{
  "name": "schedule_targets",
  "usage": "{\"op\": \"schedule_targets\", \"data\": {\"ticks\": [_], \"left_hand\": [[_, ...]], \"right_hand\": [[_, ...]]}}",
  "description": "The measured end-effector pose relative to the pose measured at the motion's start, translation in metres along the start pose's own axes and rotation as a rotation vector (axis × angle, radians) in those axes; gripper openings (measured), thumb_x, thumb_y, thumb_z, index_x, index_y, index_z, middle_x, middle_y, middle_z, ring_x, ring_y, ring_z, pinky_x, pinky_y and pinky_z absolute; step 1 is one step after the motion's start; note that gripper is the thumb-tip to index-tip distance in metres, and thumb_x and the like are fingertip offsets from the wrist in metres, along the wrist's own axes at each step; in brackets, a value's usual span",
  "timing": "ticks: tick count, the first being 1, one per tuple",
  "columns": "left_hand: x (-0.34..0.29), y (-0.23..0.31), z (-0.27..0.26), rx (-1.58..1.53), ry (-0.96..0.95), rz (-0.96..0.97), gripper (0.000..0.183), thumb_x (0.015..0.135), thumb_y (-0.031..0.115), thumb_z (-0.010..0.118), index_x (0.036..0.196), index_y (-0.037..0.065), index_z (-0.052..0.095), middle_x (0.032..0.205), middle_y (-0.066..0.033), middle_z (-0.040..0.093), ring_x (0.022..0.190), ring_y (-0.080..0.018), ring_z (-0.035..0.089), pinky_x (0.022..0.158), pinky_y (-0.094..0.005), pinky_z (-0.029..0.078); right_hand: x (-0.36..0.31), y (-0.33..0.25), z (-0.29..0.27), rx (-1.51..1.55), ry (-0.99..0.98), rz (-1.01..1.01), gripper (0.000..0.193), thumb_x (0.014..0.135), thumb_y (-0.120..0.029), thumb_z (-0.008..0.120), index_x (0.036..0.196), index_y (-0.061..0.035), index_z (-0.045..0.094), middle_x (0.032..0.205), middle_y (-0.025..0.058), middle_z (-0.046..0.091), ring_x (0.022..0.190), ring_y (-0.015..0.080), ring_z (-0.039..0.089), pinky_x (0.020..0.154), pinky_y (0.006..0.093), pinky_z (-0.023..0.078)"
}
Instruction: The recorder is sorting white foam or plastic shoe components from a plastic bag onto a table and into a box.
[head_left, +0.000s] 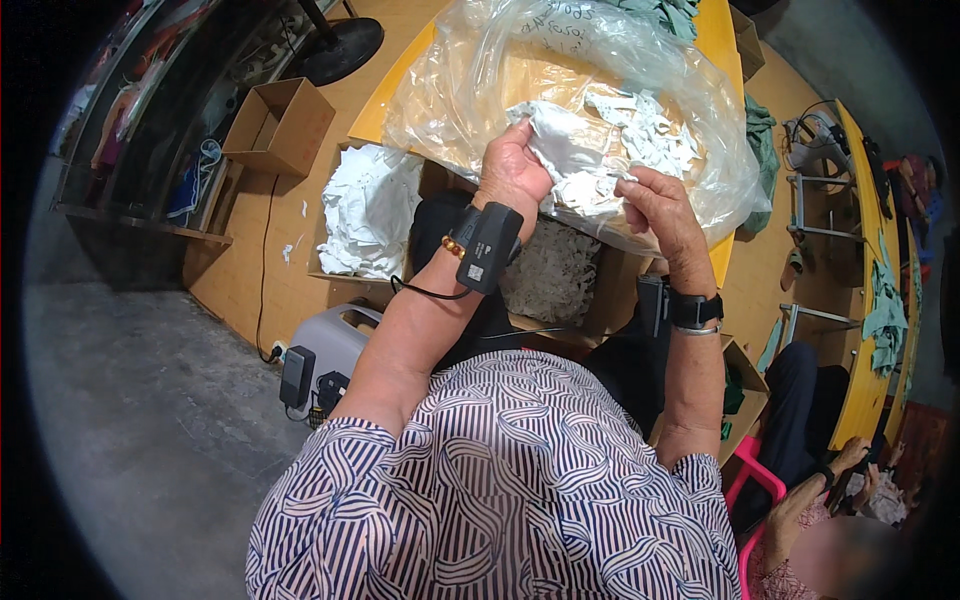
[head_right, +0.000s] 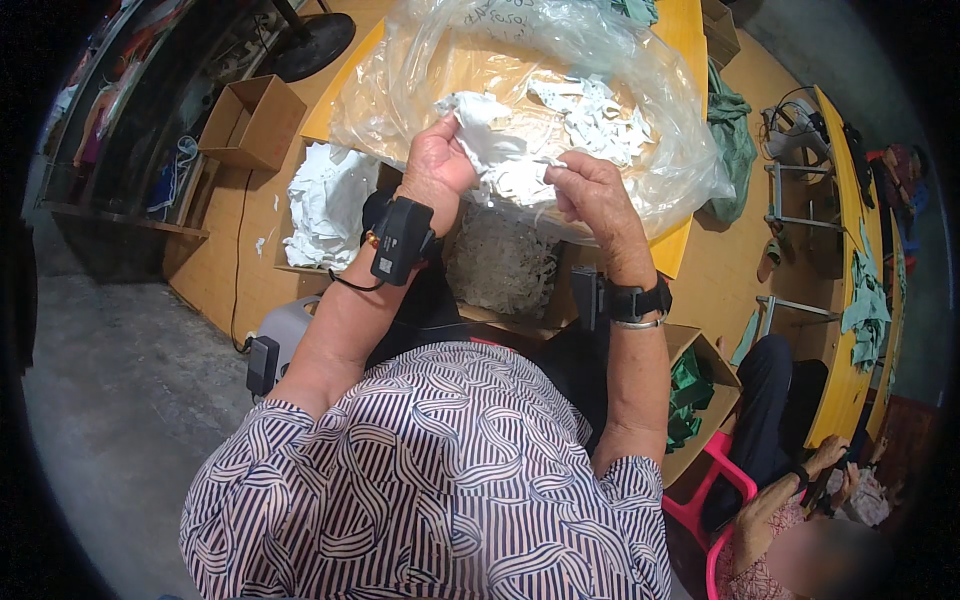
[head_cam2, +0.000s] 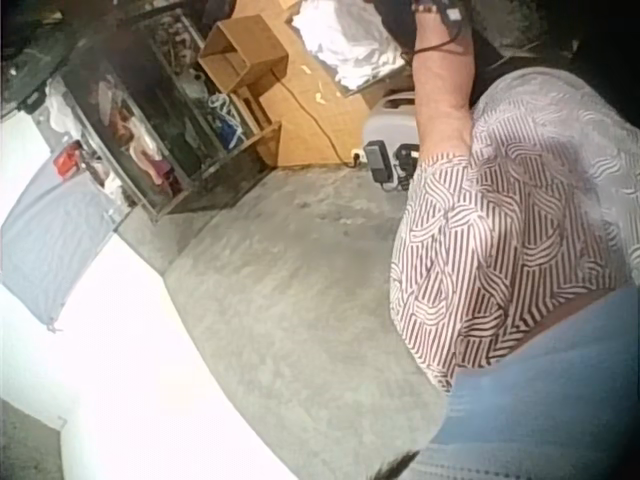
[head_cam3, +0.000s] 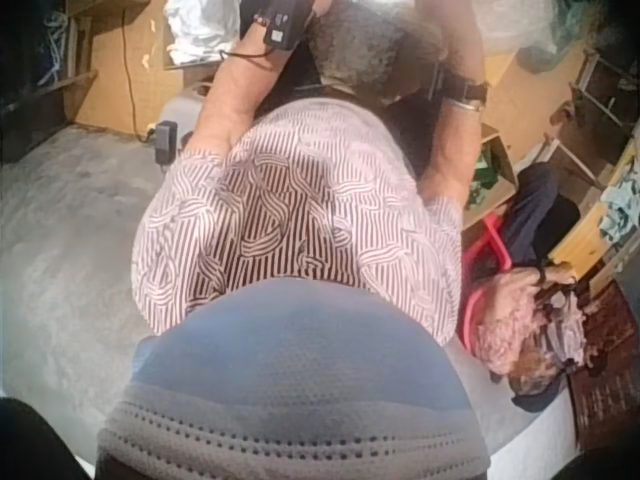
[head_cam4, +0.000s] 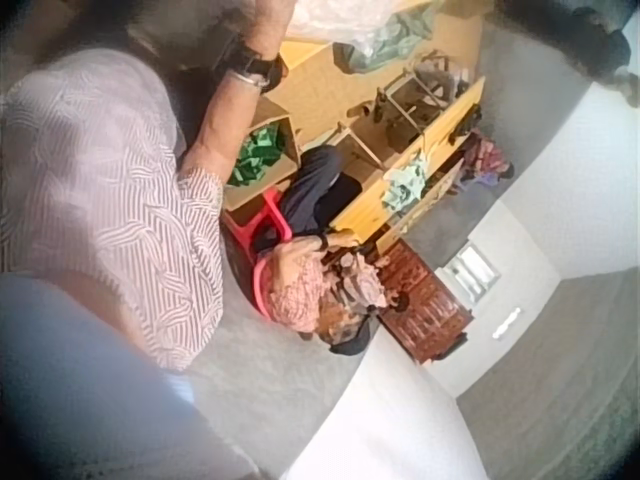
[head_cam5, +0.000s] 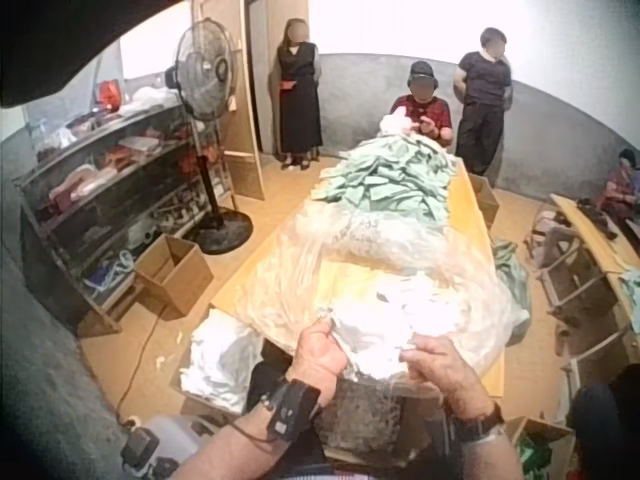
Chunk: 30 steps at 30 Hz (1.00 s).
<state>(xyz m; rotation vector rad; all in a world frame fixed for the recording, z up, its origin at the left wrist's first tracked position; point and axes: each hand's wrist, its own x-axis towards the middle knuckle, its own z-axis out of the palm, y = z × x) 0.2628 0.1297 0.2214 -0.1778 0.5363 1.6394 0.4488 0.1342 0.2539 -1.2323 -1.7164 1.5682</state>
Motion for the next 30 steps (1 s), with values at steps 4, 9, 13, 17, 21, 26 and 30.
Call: {"op": "schedule_targets", "data": {"ticks": [4, 9, 13, 17, 21, 26, 30], "left_hand": [[-0.012, -0.006, 0.005, 0.046, 0.017, -0.055, 0.037, 0.094, 0.023, 0.031, 0.119, -0.002, 0.040, 0.120, -0.0175, 0.047, 0.110, -0.0319, 0.047, 0.093, -0.0508, 0.037], [-0.012, -0.005, -0.002, 0.106, -0.062, -0.107, 0.035, 0.092, 0.020, 0.035, 0.118, -0.003, 0.042, 0.117, -0.0183, 0.049, 0.106, -0.0309, 0.050, 0.092, -0.0486, 0.039], [-0.004, -0.007, -0.017, 0.074, -0.179, -0.163, 0.033, 0.088, 0.016, 0.042, 0.116, -0.001, 0.043, 0.107, -0.0198, 0.054, 0.098, -0.0319, 0.055, 0.088, -0.0503, 0.042], [-0.010, 0.007, -0.016, 0.138, -0.086, -0.095, 0.027, 0.086, 0.015, 0.045, 0.109, 0.000, 0.046, 0.096, -0.0159, 0.057, 0.084, -0.0284, 0.059, 0.078, -0.0495, 0.047], [-0.017, 0.014, -0.008, 0.156, 0.052, -0.126, 0.023, 0.088, 0.016, 0.044, 0.106, 0.004, 0.050, 0.094, -0.0134, 0.058, 0.082, -0.0270, 0.059, 0.074, -0.0514, 0.046], [-0.013, 0.006, -0.013, 0.118, 0.047, -0.067, 0.032, 0.090, 0.023, 0.041, 0.116, 0.005, 0.047, 0.113, -0.0128, 0.053, 0.106, -0.0314, 0.049, 0.088, -0.0526, 0.039], [-0.010, -0.001, -0.007, 0.088, -0.063, -0.110, 0.030, 0.090, 0.023, 0.042, 0.114, 0.005, 0.048, 0.110, -0.0113, 0.055, 0.102, -0.0293, 0.052, 0.088, -0.0513, 0.039]], "right_hand": [[-0.001, 0.000, 0.010, 0.167, -0.051, -0.095, 0.020, 0.081, -0.022, 0.054, 0.073, -0.0044, 0.058, 0.057, -0.0012, 0.050, 0.051, 0.0069, 0.045, 0.048, 0.0200, 0.037], [0.000, 0.004, 0.004, 0.246, 0.028, -0.116, 0.022, 0.082, -0.022, 0.054, 0.070, -0.0038, 0.057, 0.056, -0.0006, 0.049, 0.049, 0.0076, 0.044, 0.048, 0.0209, 0.036], [0.005, 0.003, -0.001, 0.366, 0.116, -0.119, 0.020, 0.081, -0.019, 0.053, 0.067, -0.0043, 0.055, 0.053, -0.0006, 0.047, 0.047, 0.0077, 0.042, 0.046, 0.0208, 0.035], [0.007, 0.007, -0.020, 0.266, 0.196, -0.145, 0.018, 0.080, -0.016, 0.052, 0.068, -0.0045, 0.056, 0.053, -0.0006, 0.047, 0.046, 0.0075, 0.042, 0.045, 0.0202, 0.034], [0.010, 0.015, -0.051, 0.140, 0.394, -0.062, 0.018, 0.080, -0.020, 0.056, 0.077, -0.0017, 0.056, 0.066, 0.0038, 0.052, 0.054, 0.0115, 0.049, 0.049, 0.0232, 0.039], [0.011, 0.007, -0.021, -0.870, 0.598, -0.575, 0.047, 0.070, -0.022, 0.065, 0.108, 0.0001, 0.050, 0.102, 0.0175, 0.052, 0.083, 0.0315, 0.053, 0.074, 0.0393, 0.044], [0.001, 0.005, 0.020, -0.163, 0.141, -0.291, 0.048, 0.071, -0.024, 0.067, 0.109, 0.0003, 0.051, 0.097, 0.0089, 0.055, 0.076, 0.0171, 0.056, 0.064, 0.0285, 0.046]]}}
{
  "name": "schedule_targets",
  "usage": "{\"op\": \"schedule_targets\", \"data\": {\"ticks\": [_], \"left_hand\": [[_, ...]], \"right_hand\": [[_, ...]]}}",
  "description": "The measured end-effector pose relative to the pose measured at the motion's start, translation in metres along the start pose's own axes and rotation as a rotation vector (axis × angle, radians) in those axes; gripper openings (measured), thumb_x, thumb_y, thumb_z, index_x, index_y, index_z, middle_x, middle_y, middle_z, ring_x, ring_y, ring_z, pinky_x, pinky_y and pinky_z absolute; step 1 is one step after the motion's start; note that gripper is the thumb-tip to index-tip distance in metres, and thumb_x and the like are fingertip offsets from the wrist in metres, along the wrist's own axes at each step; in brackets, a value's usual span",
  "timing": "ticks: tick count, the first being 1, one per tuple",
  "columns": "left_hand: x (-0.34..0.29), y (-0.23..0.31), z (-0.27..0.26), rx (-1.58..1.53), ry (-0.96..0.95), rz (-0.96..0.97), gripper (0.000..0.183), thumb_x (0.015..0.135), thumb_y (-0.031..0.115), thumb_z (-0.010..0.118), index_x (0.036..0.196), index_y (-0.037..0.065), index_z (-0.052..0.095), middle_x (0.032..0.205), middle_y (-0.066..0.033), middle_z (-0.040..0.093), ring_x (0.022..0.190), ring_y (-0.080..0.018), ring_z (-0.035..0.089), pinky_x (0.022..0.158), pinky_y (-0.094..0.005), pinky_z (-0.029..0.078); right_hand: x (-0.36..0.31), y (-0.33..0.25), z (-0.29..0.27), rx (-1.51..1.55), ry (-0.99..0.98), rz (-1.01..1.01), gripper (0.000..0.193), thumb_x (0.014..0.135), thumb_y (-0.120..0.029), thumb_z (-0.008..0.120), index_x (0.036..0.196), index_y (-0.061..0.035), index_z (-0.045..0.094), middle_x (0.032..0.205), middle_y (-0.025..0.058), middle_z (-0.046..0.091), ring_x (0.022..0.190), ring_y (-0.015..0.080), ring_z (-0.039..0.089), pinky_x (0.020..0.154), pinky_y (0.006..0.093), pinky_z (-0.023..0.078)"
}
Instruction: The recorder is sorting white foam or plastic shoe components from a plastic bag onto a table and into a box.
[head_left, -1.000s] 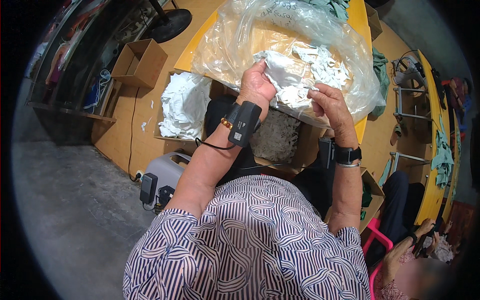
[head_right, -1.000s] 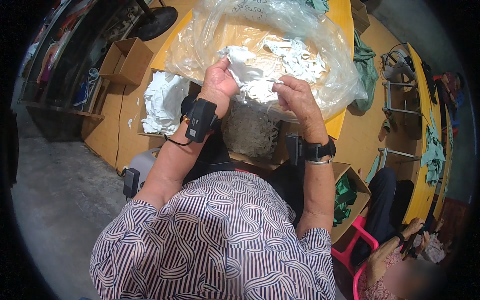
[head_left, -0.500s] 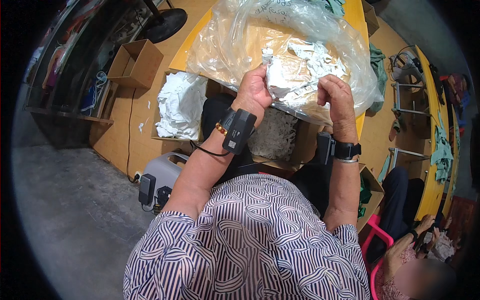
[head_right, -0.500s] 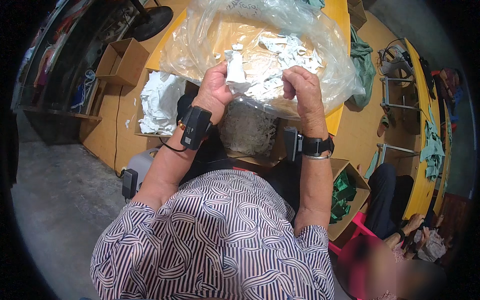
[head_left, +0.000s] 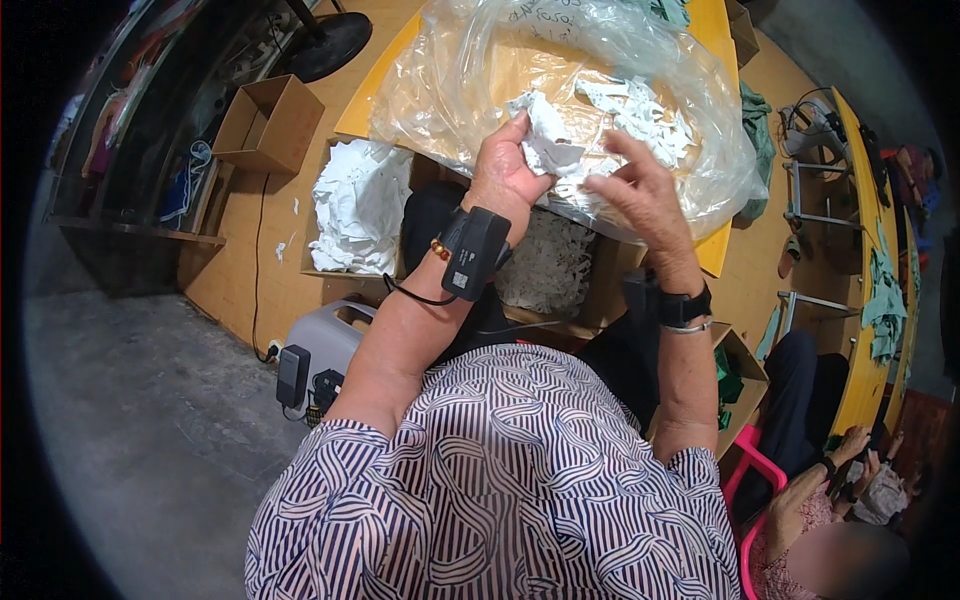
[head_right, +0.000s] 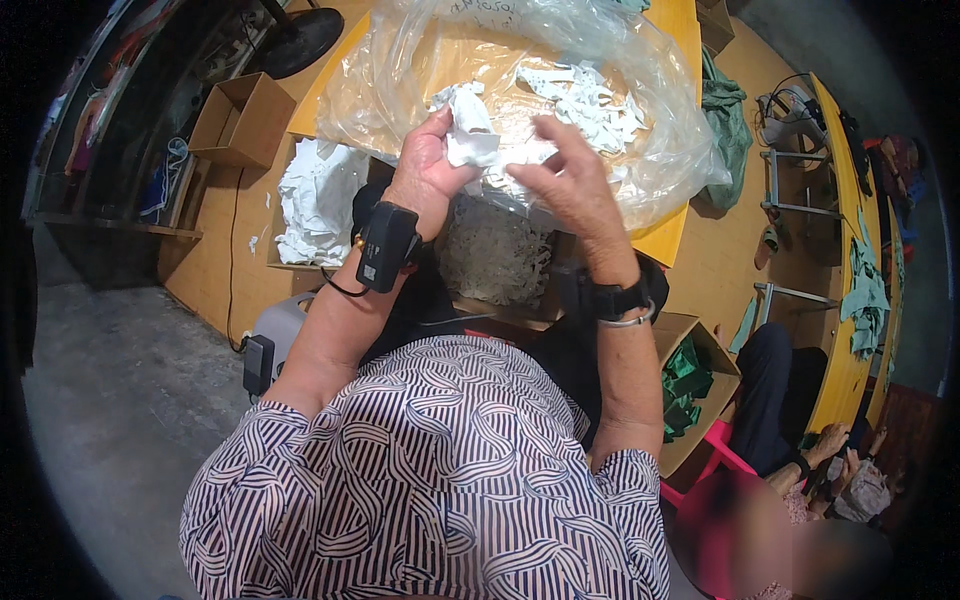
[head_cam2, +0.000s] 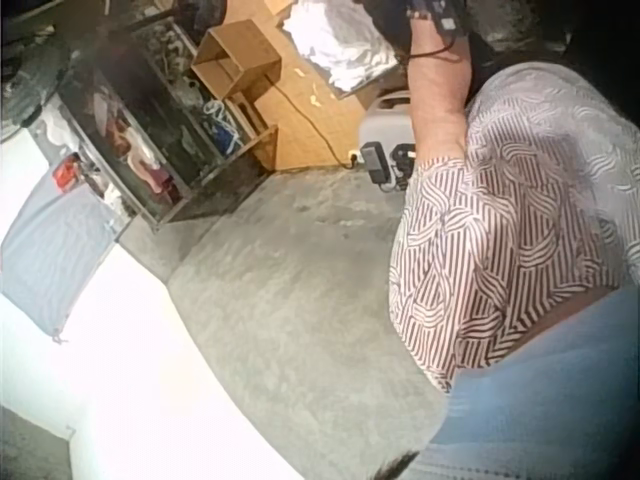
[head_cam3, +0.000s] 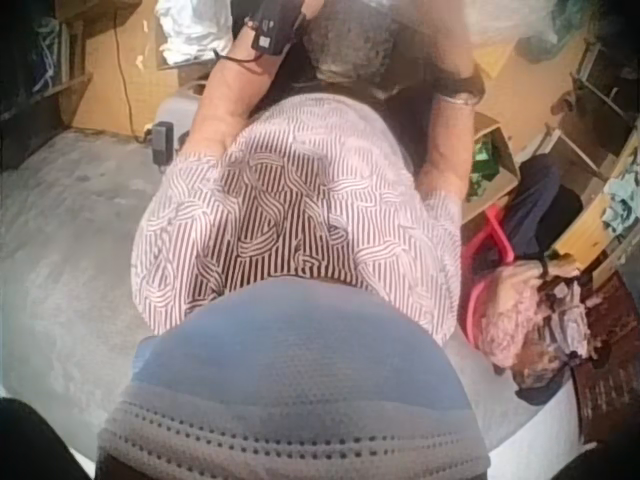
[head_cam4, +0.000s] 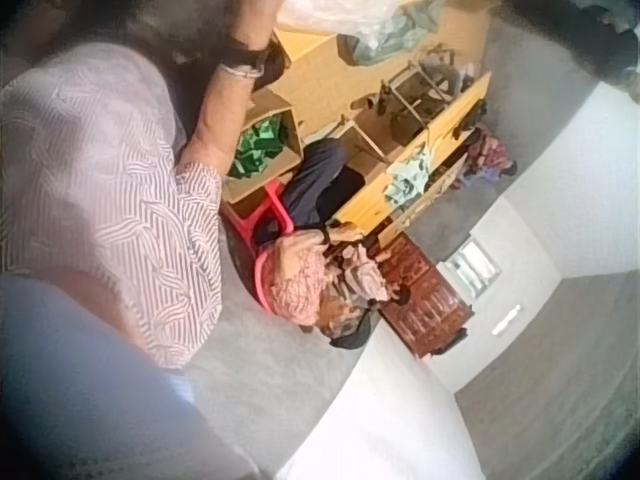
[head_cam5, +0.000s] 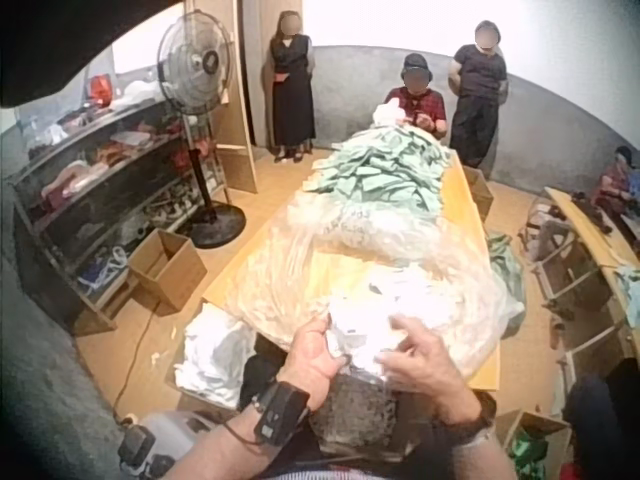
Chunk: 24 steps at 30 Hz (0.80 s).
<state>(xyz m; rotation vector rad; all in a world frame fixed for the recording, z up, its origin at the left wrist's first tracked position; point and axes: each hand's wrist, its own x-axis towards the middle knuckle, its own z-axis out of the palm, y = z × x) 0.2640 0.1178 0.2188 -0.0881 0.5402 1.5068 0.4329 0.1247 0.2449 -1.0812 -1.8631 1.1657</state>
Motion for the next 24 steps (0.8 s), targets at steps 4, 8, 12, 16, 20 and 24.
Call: {"op": "schedule_targets", "data": {"ticks": [4, 8, 12, 16, 20, 24], "left_hand": [[0.003, -0.009, 0.010, -0.022, 0.070, 0.056, 0.029, 0.091, 0.025, 0.041, 0.108, 0.004, 0.050, 0.101, -0.0106, 0.058, 0.093, -0.0275, 0.055, 0.084, -0.0476, 0.043], [0.010, 0.010, -0.011, -0.132, -0.083, -0.064, 0.025, 0.089, 0.023, 0.042, 0.101, 0.003, 0.052, 0.091, -0.0108, 0.057, 0.078, -0.0248, 0.056, 0.065, -0.0426, 0.048], [-0.001, 0.014, 0.002, -0.072, -0.039, -0.059, 0.019, 0.086, 0.021, 0.045, 0.093, 0.005, 0.053, 0.078, -0.0085, 0.055, 0.063, -0.0222, 0.052, 0.051, -0.0360, 0.042], [-0.008, 0.012, 0.001, -0.120, -0.161, -0.145, 0.025, 0.089, 0.026, 0.040, 0.100, 0.005, 0.048, 0.087, -0.0111, 0.054, 0.069, -0.0243, 0.052, 0.054, -0.0403, 0.044], [-0.040, 0.027, 0.015, -0.252, -0.624, -0.266, 0.025, 0.089, 0.027, 0.040, 0.099, 0.006, 0.049, 0.087, -0.0121, 0.055, 0.065, -0.0239, 0.052, 0.049, -0.0398, 0.042], [-0.056, 0.042, 0.040, -0.071, -0.528, 0.016, 0.021, 0.088, 0.024, 0.045, 0.098, 0.007, 0.053, 0.088, -0.0094, 0.058, 0.068, -0.0237, 0.057, 0.054, -0.0420, 0.047]], "right_hand": [[-0.005, -0.015, 0.019, 0.362, -0.250, 0.299, 0.033, 0.077, -0.027, 0.063, 0.096, -0.0012, 0.057, 0.078, -0.0012, 0.058, 0.059, 0.0093, 0.051, 0.053, 0.0211, 0.041], [0.002, 0.011, 0.009, -0.104, -0.173, -0.081, 0.021, 0.081, -0.022, 0.058, 0.075, -0.0028, 0.060, 0.055, 0.0087, 0.051, 0.054, 0.0166, 0.053, 0.051, 0.0288, 0.040], [0.006, 0.024, -0.016, -0.376, 0.051, -0.185, 0.020, 0.081, -0.022, 0.057, 0.073, -0.0037, 0.056, 0.058, 0.0153, 0.051, 0.054, 0.0256, 0.055, 0.052, 0.0334, 0.042], [0.018, 0.007, -0.018, -0.985, 0.191, -0.235, 0.018, 0.081, -0.018, 0.053, 0.069, -0.0048, 0.051, 0.060, 0.0144, 0.056, 0.060, 0.0305, 0.059, 0.053, 0.0383, 0.046], [0.020, 0.038, -0.033, -1.171, 0.185, -0.253, 0.009, 0.077, -0.013, 0.051, 0.070, -0.0074, 0.052, 0.062, 0.0129, 0.058, 0.062, 0.0313, 0.059, 0.051, 0.0416, 0.046], [0.024, 0.030, -0.051, -1.149, 0.312, -0.259, 0.003, 0.074, -0.006, 0.052, 0.071, -0.0054, 0.050, 0.068, 0.0132, 0.058, 0.062, 0.0321, 0.057, 0.054, 0.0420, 0.045]]}}
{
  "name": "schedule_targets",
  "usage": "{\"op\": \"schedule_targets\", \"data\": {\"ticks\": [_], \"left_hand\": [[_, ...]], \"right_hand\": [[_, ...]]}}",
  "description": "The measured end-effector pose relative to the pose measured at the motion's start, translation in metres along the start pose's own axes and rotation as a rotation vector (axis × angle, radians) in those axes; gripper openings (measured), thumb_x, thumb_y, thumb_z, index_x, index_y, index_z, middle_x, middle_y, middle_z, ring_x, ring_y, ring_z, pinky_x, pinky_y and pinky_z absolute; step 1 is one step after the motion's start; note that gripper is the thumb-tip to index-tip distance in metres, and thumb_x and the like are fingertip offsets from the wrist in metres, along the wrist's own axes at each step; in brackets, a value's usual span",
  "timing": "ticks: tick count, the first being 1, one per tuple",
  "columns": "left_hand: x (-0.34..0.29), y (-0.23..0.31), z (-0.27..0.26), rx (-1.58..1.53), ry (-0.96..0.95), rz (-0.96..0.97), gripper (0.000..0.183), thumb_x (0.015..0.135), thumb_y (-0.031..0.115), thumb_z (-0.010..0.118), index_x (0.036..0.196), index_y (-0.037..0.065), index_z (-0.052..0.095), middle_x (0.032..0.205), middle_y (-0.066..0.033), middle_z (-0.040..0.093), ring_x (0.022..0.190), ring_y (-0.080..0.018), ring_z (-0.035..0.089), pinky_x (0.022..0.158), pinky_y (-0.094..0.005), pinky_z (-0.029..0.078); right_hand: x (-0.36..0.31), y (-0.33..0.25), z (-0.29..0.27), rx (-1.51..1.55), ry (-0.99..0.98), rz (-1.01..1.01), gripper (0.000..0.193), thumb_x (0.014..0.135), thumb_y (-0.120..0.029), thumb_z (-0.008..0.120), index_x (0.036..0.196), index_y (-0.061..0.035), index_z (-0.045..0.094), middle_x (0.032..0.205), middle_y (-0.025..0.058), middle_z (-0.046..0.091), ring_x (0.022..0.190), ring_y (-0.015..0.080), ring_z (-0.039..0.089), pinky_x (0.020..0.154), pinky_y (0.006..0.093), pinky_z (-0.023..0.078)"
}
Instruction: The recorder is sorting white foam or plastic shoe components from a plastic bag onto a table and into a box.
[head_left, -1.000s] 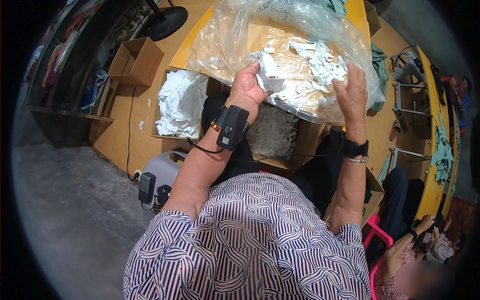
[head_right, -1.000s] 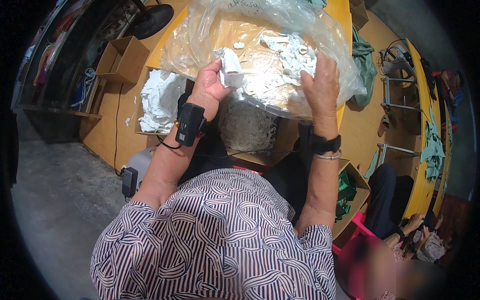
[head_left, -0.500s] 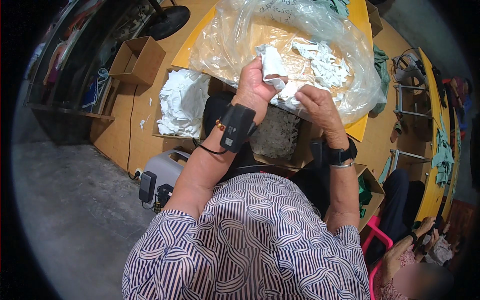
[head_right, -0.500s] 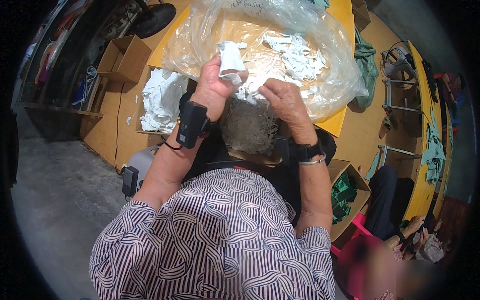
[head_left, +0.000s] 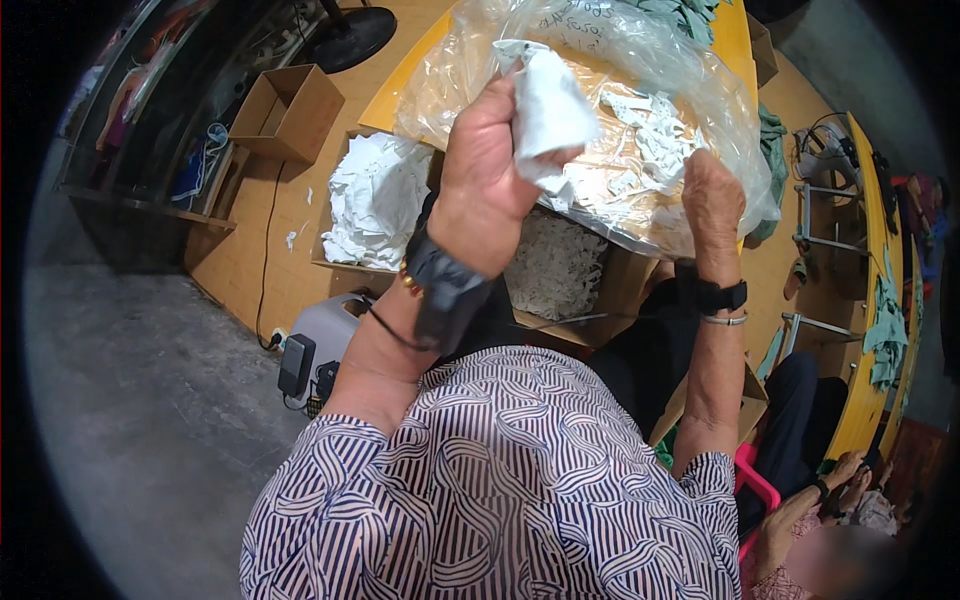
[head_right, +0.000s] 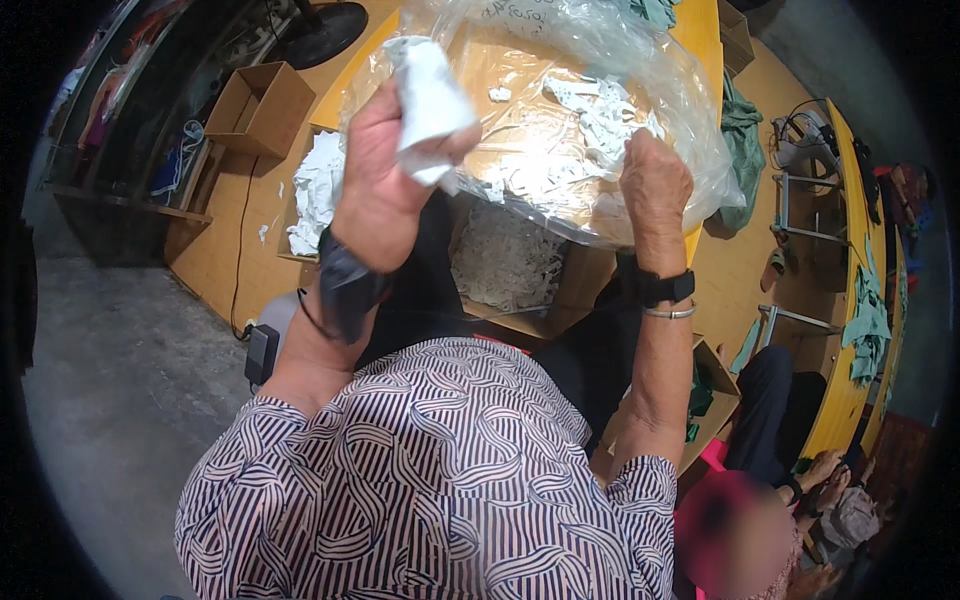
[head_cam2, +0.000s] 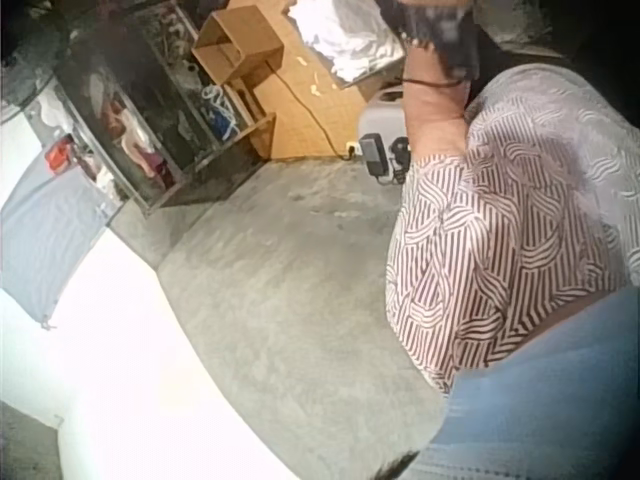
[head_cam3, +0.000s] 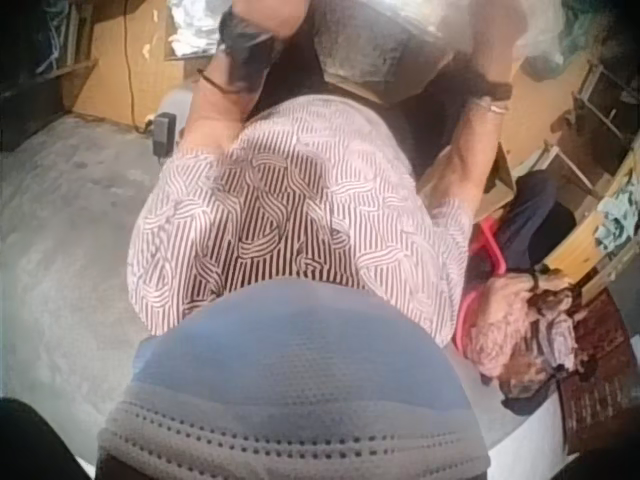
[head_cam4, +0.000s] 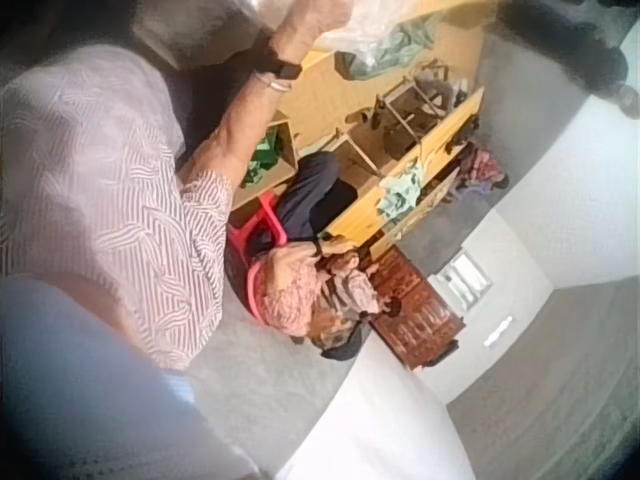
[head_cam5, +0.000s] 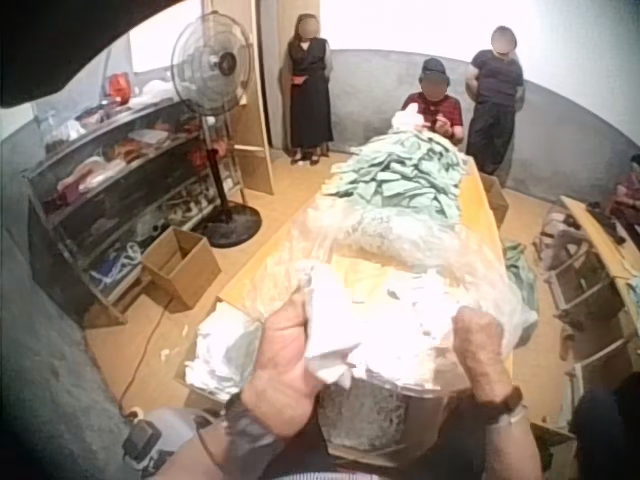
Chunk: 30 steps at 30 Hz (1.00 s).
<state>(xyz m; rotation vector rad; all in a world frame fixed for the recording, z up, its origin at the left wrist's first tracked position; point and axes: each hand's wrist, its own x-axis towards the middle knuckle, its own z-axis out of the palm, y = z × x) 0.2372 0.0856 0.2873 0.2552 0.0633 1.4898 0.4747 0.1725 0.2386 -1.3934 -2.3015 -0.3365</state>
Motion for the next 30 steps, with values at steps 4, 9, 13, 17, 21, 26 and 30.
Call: {"op": "schedule_targets", "data": {"ticks": [4, 9, 13, 17, 21, 26, 30], "left_hand": [[0.014, -0.018, -0.030, 0.157, 0.208, 0.162, 0.025, 0.089, 0.020, 0.047, 0.107, 0.003, 0.050, 0.103, -0.0099, 0.057, 0.093, -0.0240, 0.057, 0.081, -0.0437, 0.047], [0.007, -0.042, -0.043, 0.142, 0.123, 0.013, 0.032, 0.089, 0.019, 0.048, 0.114, 0.000, 0.047, 0.115, -0.0124, 0.053, 0.107, -0.0255, 0.050, 0.097, -0.0422, 0.035], [0.000, -0.053, -0.048, 0.156, 0.142, -0.078, 0.033, 0.089, 0.019, 0.047, 0.115, -0.001, 0.045, 0.114, -0.0130, 0.053, 0.107, -0.0248, 0.050, 0.096, -0.0415, 0.036], [-0.010, -0.055, -0.059, 0.044, 0.186, -0.223, 0.038, 0.090, 0.023, 0.045, 0.121, 0.002, 0.040, 0.117, -0.0133, 0.051, 0.109, -0.0263, 0.049, 0.094, -0.0456, 0.036], [-0.016, -0.048, -0.069, 0.175, 0.105, -0.237, 0.049, 0.086, 0.031, 0.053, 0.123, 0.003, 0.038, 0.113, -0.0117, 0.052, 0.105, -0.0240, 0.050, 0.090, -0.0442, 0.039], [-0.022, -0.058, -0.054, 0.418, 0.147, -0.117, 0.052, 0.079, 0.021, 0.063, 0.122, 0.002, 0.040, 0.111, -0.0102, 0.053, 0.099, -0.0198, 0.053, 0.085, -0.0362, 0.043], [-0.020, -0.060, -0.065, 0.262, 0.221, -0.065, 0.048, 0.076, 0.001, 0.061, 0.120, -0.001, 0.041, 0.111, -0.0118, 0.053, 0.100, -0.0222, 0.054, 0.089, -0.0360, 0.044]], "right_hand": [[0.013, -0.029, -0.020, 0.092, 0.257, -0.085, 0.013, 0.072, -0.009, 0.059, 0.084, -0.0036, 0.056, 0.073, 0.0140, 0.056, 0.066, 0.0299, 0.055, 0.060, 0.0384, 0.045], [-0.012, -0.048, -0.027, 1.184, -0.228, 0.238, 0.032, 0.080, -0.032, 0.061, 0.090, -0.0014, 0.063, 0.078, 0.0056, 0.059, 0.075, 0.0138, 0.053, 0.069, 0.0260, 0.042], [-0.012, -0.063, -0.024, 1.696, -0.498, 0.524, 0.031, 0.080, -0.025, 0.062, 0.095, 0.0019, 0.060, 0.085, 0.0048, 0.061, 0.078, 0.0113, 0.056, 0.070, 0.0249, 0.044], [-0.001, -0.066, -0.022, 1.982, -0.204, 0.607, 0.021, 0.077, -0.004, 0.062, 0.096, 0.0005, 0.058, 0.089, 0.0069, 0.063, 0.073, 0.0119, 0.060, 0.068, 0.0240, 0.049], [0.002, -0.064, -0.027, 1.975, -0.236, 0.565, 0.018, 0.077, -0.005, 0.062, 0.094, 0.0003, 0.058, 0.085, 0.0056, 0.062, 0.073, 0.0109, 0.059, 0.067, 0.0233, 0.048], [-0.003, -0.077, -0.034, 1.827, -0.360, 0.391, 0.014, 0.079, -0.005, 0.059, 0.092, -0.0001, 0.060, 0.083, 0.0038, 0.062, 0.072, 0.0083, 0.058, 0.066, 0.0215, 0.047], [-0.002, -0.071, -0.028, 1.886, -0.255, 0.459, 0.014, 0.081, -0.006, 0.057, 0.094, 0.0007, 0.058, 0.084, 0.0039, 0.062, 0.074, 0.0094, 0.058, 0.069, 0.0218, 0.047]]}}
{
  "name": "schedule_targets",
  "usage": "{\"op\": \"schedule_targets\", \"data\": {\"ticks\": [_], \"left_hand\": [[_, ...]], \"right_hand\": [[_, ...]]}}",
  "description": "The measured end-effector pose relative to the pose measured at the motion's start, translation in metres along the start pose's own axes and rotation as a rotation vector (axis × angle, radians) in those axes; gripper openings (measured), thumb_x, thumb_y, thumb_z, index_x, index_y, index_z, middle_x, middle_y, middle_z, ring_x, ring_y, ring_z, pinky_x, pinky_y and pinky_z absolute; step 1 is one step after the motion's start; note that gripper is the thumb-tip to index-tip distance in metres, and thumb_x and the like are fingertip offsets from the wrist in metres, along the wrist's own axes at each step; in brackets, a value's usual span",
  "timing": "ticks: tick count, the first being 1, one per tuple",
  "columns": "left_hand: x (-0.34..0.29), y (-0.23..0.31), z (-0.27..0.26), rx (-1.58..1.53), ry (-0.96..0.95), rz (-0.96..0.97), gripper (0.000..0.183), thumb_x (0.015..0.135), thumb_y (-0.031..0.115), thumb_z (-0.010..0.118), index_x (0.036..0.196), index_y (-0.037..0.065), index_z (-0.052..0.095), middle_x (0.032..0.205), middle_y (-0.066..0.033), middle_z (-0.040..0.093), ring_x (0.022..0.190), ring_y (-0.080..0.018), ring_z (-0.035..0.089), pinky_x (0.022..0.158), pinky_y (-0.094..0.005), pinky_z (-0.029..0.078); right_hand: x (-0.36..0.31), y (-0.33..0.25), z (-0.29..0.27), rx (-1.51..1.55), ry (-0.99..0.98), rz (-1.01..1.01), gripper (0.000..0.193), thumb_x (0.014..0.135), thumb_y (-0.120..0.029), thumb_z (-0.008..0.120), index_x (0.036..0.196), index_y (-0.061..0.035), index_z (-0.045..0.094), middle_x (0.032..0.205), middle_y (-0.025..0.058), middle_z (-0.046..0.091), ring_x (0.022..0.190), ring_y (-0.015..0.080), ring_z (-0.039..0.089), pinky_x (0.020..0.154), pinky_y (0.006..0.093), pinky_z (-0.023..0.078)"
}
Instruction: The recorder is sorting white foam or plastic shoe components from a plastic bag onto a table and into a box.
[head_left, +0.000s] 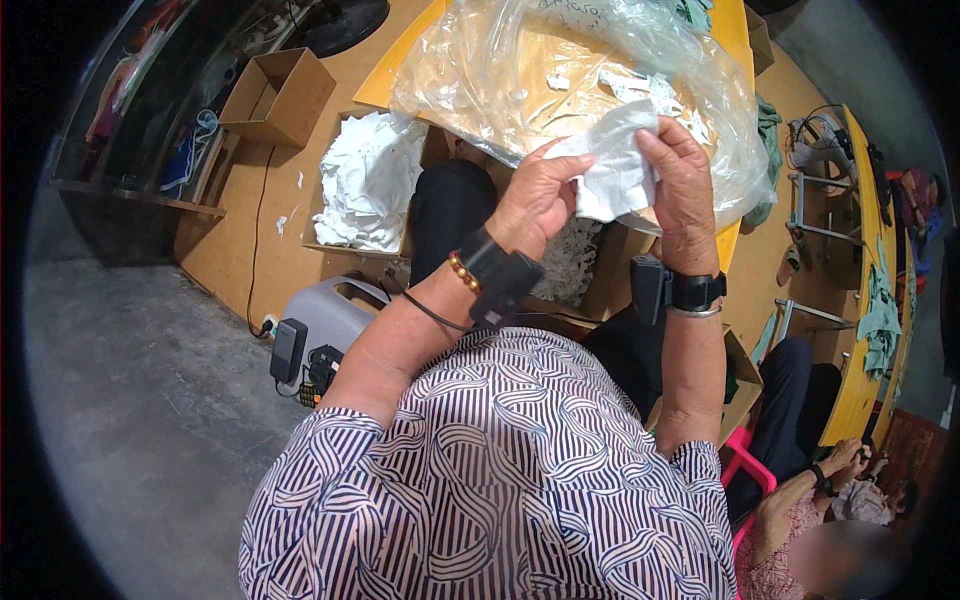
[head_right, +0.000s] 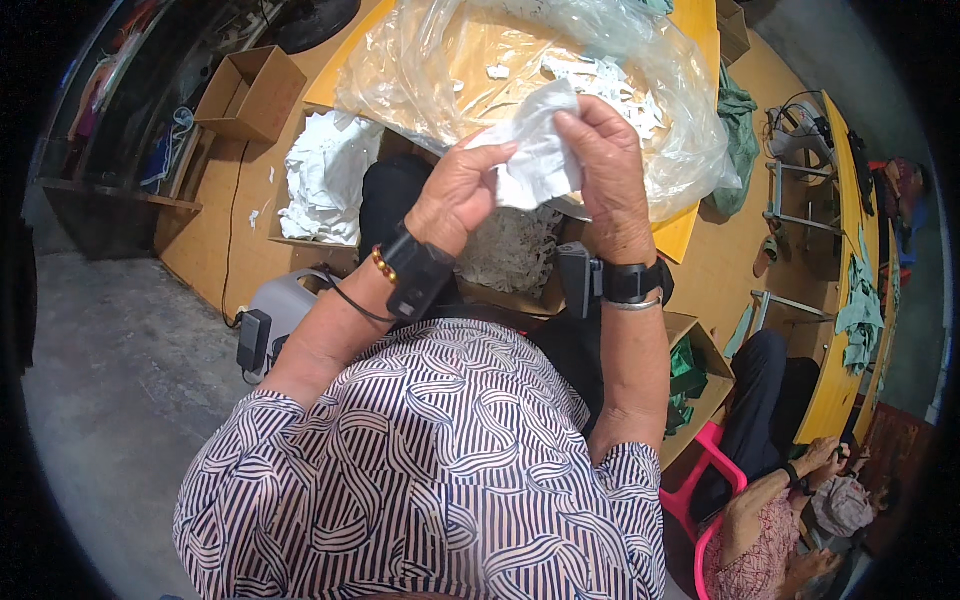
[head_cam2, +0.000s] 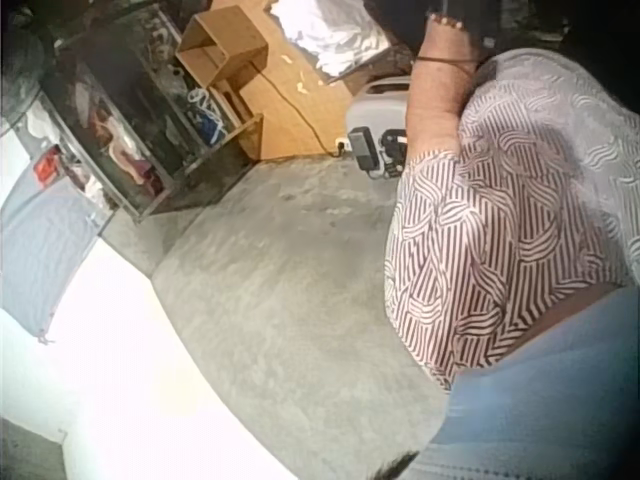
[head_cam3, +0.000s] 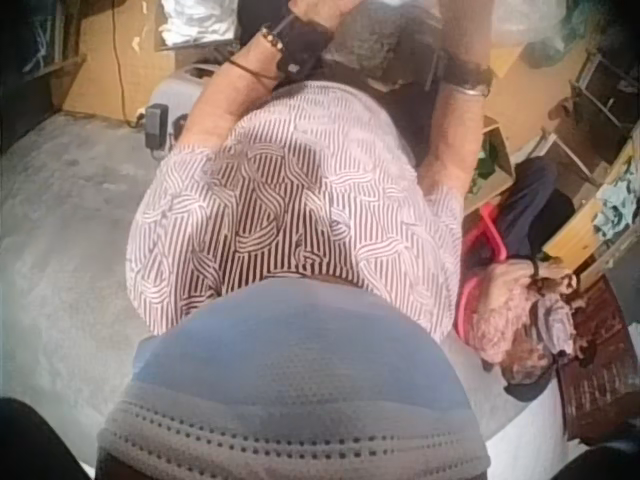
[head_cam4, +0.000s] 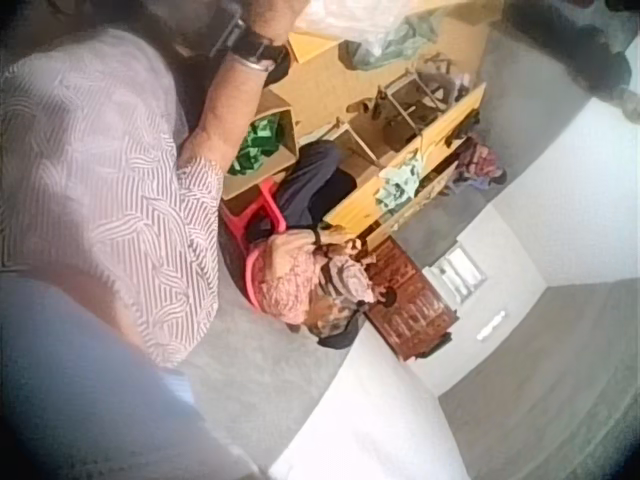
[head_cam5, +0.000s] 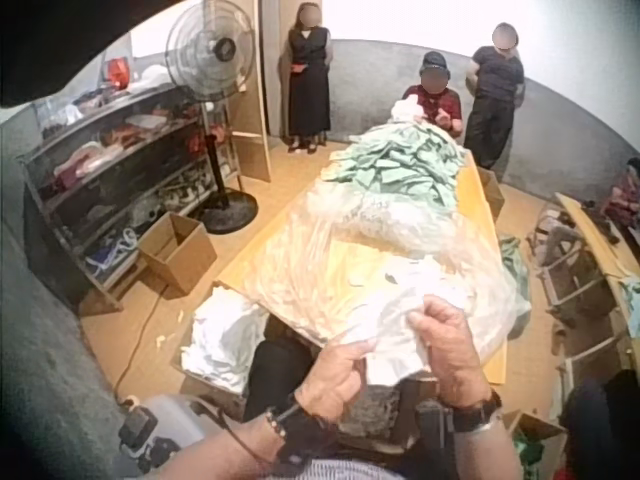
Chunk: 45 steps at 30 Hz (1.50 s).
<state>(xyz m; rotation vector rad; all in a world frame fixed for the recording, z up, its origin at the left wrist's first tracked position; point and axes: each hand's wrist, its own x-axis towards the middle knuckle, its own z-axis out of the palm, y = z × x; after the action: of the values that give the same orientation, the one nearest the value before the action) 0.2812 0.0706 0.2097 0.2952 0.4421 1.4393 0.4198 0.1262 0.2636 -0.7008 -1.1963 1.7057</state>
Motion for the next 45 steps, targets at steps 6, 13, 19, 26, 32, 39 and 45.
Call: {"op": "schedule_targets", "data": {"ticks": [6, 13, 19, 26, 32, 39, 45], "left_hand": [[-0.009, 0.014, -0.013, -0.071, 0.122, 0.064, 0.045, 0.070, -0.016, 0.054, 0.112, -0.003, 0.046, 0.105, -0.0146, 0.055, 0.096, -0.0233, 0.056, 0.086, -0.0363, 0.047], [-0.026, 0.021, -0.023, -0.028, 0.009, 0.008, 0.053, 0.064, -0.016, 0.057, 0.115, -0.002, 0.048, 0.111, -0.0123, 0.054, 0.103, -0.0221, 0.053, 0.093, -0.0348, 0.041], [-0.047, 0.034, -0.037, 0.124, -0.163, 0.017, 0.053, 0.068, -0.004, 0.063, 0.118, -0.001, 0.045, 0.113, -0.0111, 0.053, 0.105, -0.0205, 0.052, 0.093, -0.0332, 0.040], [-0.086, 0.040, -0.049, 0.440, 0.060, -0.069, 0.048, 0.069, 0.008, 0.068, 0.113, 0.000, 0.049, 0.102, -0.0058, 0.057, 0.092, -0.0160, 0.056, 0.083, -0.0285, 0.045], [-0.100, 0.092, -0.095, 0.298, 0.395, 0.263, 0.038, 0.077, -0.002, 0.057, 0.113, -0.001, 0.048, 0.105, -0.0121, 0.058, 0.094, -0.0213, 0.059, 0.084, -0.0347, 0.048], [-0.094, 0.159, -0.163, 0.300, 0.555, 0.476, 0.032, 0.075, -0.001, 0.057, 0.106, -0.007, 0.053, 0.099, -0.0128, 0.060, 0.092, -0.0228, 0.059, 0.084, -0.0328, 0.047], [-0.079, 0.176, -0.222, 0.675, 0.789, 0.394, 0.039, 0.071, 0.010, 0.067, 0.104, -0.007, 0.054, 0.096, -0.0123, 0.060, 0.088, -0.0188, 0.057, 0.078, -0.0276, 0.044]], "right_hand": [[-0.001, 0.018, -0.022, 0.084, 0.040, -0.003, 0.018, 0.081, -0.005, 0.057, 0.098, 0.0018, 0.056, 0.088, 0.0063, 0.062, 0.076, 0.0110, 0.059, 0.070, 0.0239, 0.049], [0.002, 0.024, -0.013, 0.134, 0.046, 0.051, 0.018, 0.081, -0.005, 0.057, 0.098, 0.0018, 0.056, 0.087, 0.0065, 0.062, 0.075, 0.0115, 0.059, 0.070, 0.0243, 0.049], [-0.006, 0.024, 0.003, -0.067, -0.003, 0.135, 0.014, 0.081, -0.006, 0.057, 0.094, -0.0011, 0.059, 0.086, 0.0042, 0.062, 0.074, 0.0095, 0.058, 0.068, 0.0225, 0.048], [-0.016, 0.050, 0.066, -0.339, -0.457, 0.197, 0.016, 0.081, -0.012, 0.055, 0.091, -0.0007, 0.059, 0.079, -0.0005, 0.057, 0.074, 0.0063, 0.051, 0.067, 0.0219, 0.043], [0.011, 0.035, 0.035, -0.857, -0.189, -0.138, 0.014, 0.077, -0.009, 0.058, 0.088, -0.0015, 0.059, 0.073, 0.0066, 0.060, 0.066, 0.0147, 0.056, 0.062, 0.0266, 0.046], [0.039, -0.019, -0.105, -1.550, 0.144, -0.233, 0.039, 0.073, -0.023, 0.065, 0.104, -0.0026, 0.056, 0.100, 0.0159, 0.058, 0.088, 0.0297, 0.058, 0.076, 0.0357, 0.045], [0.049, -0.009, -0.116, -1.743, 0.158, 0.144, 0.048, 0.069, -0.031, 0.067, 0.106, -0.0025, 0.056, 0.103, 0.0177, 0.058, 0.092, 0.0316, 0.057, 0.078, 0.0369, 0.045]]}}
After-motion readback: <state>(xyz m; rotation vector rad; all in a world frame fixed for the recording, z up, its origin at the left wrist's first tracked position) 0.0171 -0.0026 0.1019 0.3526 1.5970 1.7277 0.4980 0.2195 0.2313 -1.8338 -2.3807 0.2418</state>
